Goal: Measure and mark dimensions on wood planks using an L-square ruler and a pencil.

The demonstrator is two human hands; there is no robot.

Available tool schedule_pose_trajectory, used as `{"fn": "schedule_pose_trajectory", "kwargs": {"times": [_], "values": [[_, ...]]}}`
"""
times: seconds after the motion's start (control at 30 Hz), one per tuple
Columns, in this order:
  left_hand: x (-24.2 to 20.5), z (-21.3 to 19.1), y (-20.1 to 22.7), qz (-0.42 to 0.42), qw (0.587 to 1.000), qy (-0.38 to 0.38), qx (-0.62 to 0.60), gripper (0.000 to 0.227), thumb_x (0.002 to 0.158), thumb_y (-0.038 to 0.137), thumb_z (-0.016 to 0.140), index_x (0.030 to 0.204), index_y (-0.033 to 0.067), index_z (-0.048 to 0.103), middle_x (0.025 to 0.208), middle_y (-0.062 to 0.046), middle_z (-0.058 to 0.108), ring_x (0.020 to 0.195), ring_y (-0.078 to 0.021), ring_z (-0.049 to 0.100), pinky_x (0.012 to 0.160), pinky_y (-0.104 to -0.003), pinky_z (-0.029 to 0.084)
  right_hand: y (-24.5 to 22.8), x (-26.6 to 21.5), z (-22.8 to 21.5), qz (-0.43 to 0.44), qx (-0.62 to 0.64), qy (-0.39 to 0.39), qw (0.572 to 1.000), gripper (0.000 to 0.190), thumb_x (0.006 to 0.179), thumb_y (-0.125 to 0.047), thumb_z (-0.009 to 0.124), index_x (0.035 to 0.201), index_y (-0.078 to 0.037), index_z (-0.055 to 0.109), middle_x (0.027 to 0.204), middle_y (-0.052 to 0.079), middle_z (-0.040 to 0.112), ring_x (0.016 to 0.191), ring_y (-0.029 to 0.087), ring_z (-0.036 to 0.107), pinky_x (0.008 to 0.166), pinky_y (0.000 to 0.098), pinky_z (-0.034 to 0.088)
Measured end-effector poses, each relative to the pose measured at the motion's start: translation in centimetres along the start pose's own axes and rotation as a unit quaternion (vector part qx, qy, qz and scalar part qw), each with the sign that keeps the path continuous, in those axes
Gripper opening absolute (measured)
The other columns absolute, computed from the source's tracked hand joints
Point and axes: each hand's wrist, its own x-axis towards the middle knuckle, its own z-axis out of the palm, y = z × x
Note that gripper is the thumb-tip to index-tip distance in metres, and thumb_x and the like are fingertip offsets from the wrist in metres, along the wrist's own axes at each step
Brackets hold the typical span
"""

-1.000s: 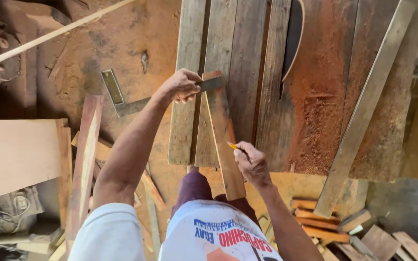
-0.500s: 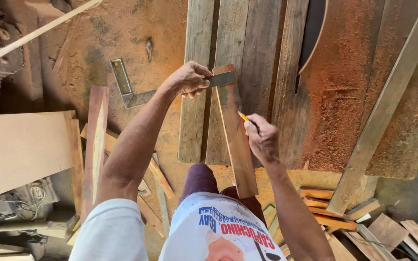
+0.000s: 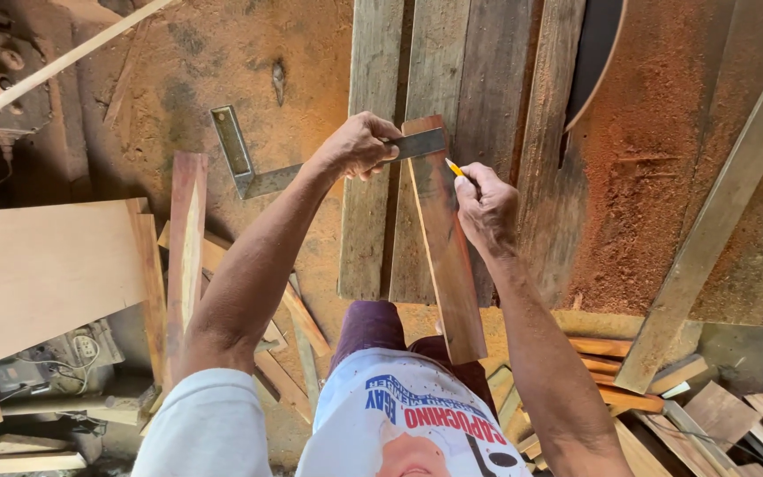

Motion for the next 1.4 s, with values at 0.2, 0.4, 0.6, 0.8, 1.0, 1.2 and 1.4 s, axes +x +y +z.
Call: {"fn": "schedule_pose_trajectory", "kwargs": {"times": [0.2,0.4,0.6,0.8,1.0,1.2,1.4], "values": [[-0.2,0.1,0.2,0.009,1.0,0.008,0.015,0.028,0.095,0.014,0.063,0.119,0.0204,0.078,0.058,-0.001,0.06,0.044,-0.0086,0.053,0.036,-0.027,0.038,-0.2,1.4,0.7,0.012,-0.03,0.013,0.999,0.013,0.098,-0.007,0.064,0.105,-0.001,0.072,0.077,0.009,0.069,0.066,0.01,0.062,0.059,0.0286,0.051],[-0.8,0.2,1.6,-0.012,0.998,0.021,0.049,0.026,0.095,0.014,0.064,0.116,0.0211,0.078,0.059,-0.001,0.057,0.045,-0.0097,0.053,0.038,-0.028,0.037,-0.6,3.0,1.1,-0.031,-0.091,0.031,0.995,0.01,0.096,-0.007,0.063,0.099,-0.003,0.071,0.086,0.016,0.072,0.066,0.023,0.069,0.06,0.0361,0.054],[-1.1,0.3,2.1,-0.017,0.997,0.04,0.06,0.028,0.092,0.014,0.064,0.116,0.0213,0.078,0.06,-0.001,0.06,0.047,-0.0102,0.057,0.039,-0.028,0.041,-0.3,4.2,1.2,-0.041,-0.165,0.008,0.985,0.007,0.095,-0.007,0.063,0.09,-0.005,0.068,0.071,0.017,0.065,0.06,0.03,0.065,0.055,0.042,0.05],[0.5,0.7,0.6,-0.017,0.998,0.043,0.048,0.031,0.093,0.011,0.062,0.117,0.0216,0.079,0.062,-0.001,0.063,0.047,-0.0098,0.054,0.04,-0.027,0.042,3.9,5.2,2.2,-0.147,-0.239,-0.02,0.96,0.018,0.096,-0.005,0.06,0.079,-0.007,0.058,0.061,0.007,0.057,0.05,0.02,0.056,0.044,0.0379,0.043],[-1.3,1.0,1.8,-0.046,0.997,0.048,0.047,0.033,0.095,0.01,0.062,0.121,0.0208,0.077,0.068,-0.003,0.065,0.048,-0.0088,0.051,0.041,-0.026,0.04,3.8,6.2,2.1,-0.132,-0.265,-0.054,0.954,0.021,0.101,-0.007,0.058,0.08,-0.009,0.058,0.059,0.002,0.053,0.046,0.013,0.046,0.036,0.0306,0.037],[-6.6,2.9,-3.4,0.002,1.0,0.011,0.002,0.028,0.1,0.015,0.058,0.123,0.0181,0.075,0.077,-0.007,0.071,0.054,-0.0109,0.055,0.043,-0.028,0.046,2.2,-9.6,-7.1,0.002,0.01,-0.069,0.998,0.02,0.105,-0.014,0.051,0.094,-0.004,0.064,0.067,0.002,0.056,0.052,0.01,0.05,0.039,0.0252,0.038],[-11.9,12.3,-11.7,0.006,0.999,-0.009,-0.053,0.027,0.096,0.016,0.066,0.12,0.0149,0.077,0.076,-0.002,0.072,0.055,-0.0098,0.058,0.047,-0.027,0.051,8.0,-28.4,-11.6,0.149,0.09,-0.342,0.923,0.018,0.094,-0.021,0.063,0.094,-0.004,0.069,0.075,0.004,0.067,0.064,0.014,0.067,0.055,0.0279,0.06]]}}
